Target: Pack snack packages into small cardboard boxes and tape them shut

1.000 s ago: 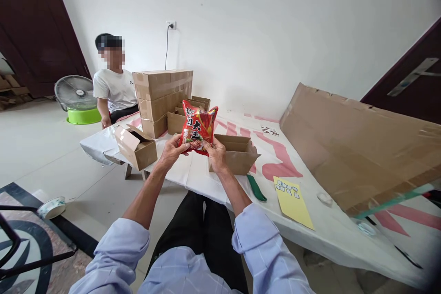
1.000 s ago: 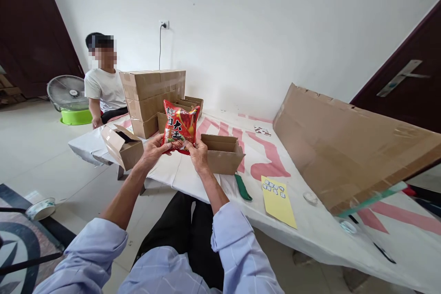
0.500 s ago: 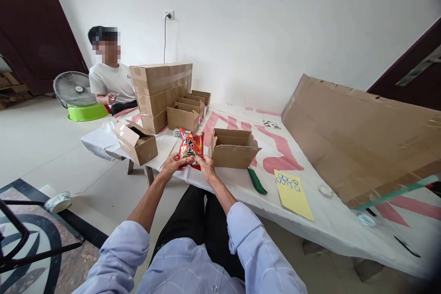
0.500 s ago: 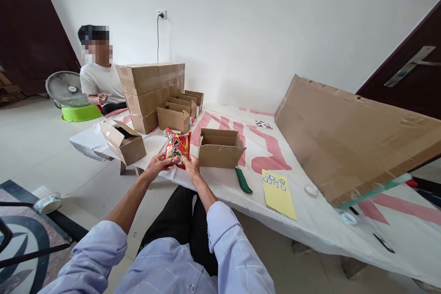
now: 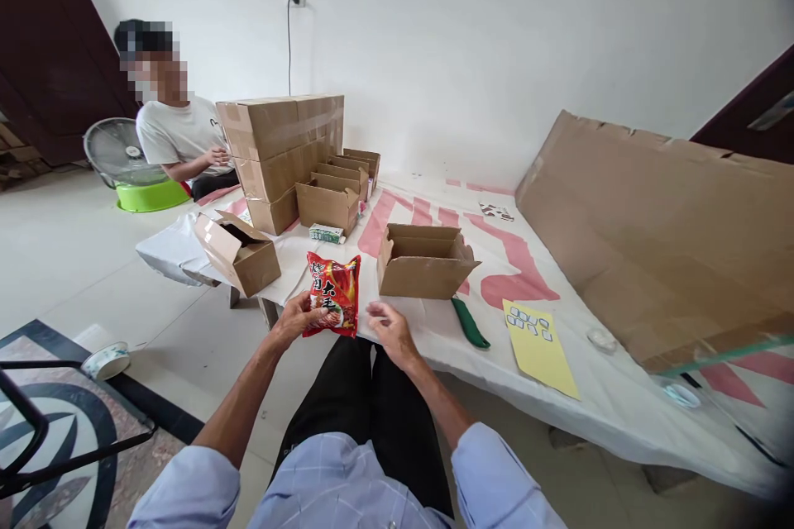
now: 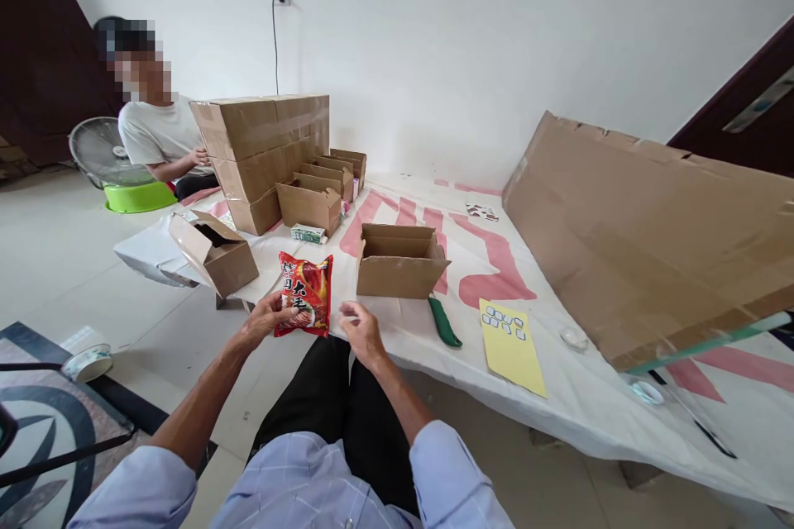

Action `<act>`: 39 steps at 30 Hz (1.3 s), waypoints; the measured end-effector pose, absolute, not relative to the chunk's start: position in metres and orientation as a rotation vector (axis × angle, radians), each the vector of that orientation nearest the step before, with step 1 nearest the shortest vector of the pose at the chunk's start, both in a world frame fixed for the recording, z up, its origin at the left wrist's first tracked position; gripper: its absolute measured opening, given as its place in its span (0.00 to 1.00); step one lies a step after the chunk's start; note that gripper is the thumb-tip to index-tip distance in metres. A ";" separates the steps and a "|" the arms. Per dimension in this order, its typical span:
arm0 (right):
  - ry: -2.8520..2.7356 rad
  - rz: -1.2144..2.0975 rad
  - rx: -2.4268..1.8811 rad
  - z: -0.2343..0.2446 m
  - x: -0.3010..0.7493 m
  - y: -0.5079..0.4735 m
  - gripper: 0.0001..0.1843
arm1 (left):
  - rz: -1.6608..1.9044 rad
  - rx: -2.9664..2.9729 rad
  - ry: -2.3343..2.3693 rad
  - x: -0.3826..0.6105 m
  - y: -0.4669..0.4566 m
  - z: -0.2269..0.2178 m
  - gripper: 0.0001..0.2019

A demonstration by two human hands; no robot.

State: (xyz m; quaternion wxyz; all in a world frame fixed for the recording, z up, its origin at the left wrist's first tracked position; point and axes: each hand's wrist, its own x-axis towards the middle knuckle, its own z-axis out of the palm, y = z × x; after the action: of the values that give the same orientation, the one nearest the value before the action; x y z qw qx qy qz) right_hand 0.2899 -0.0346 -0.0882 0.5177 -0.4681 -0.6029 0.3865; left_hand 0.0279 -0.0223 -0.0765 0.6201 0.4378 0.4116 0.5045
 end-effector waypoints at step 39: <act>-2.372 -0.298 -1.331 0.043 0.208 0.158 0.10 | 0.842 1.804 1.139 -0.006 -0.005 -0.004 0.15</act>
State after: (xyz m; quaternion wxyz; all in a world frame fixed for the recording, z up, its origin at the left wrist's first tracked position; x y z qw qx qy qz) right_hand 0.2078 0.1579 0.0425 0.2011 -0.4765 -0.8492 -0.1068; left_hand -0.0061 -0.0053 -0.0036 0.4111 0.7170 0.4528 0.3346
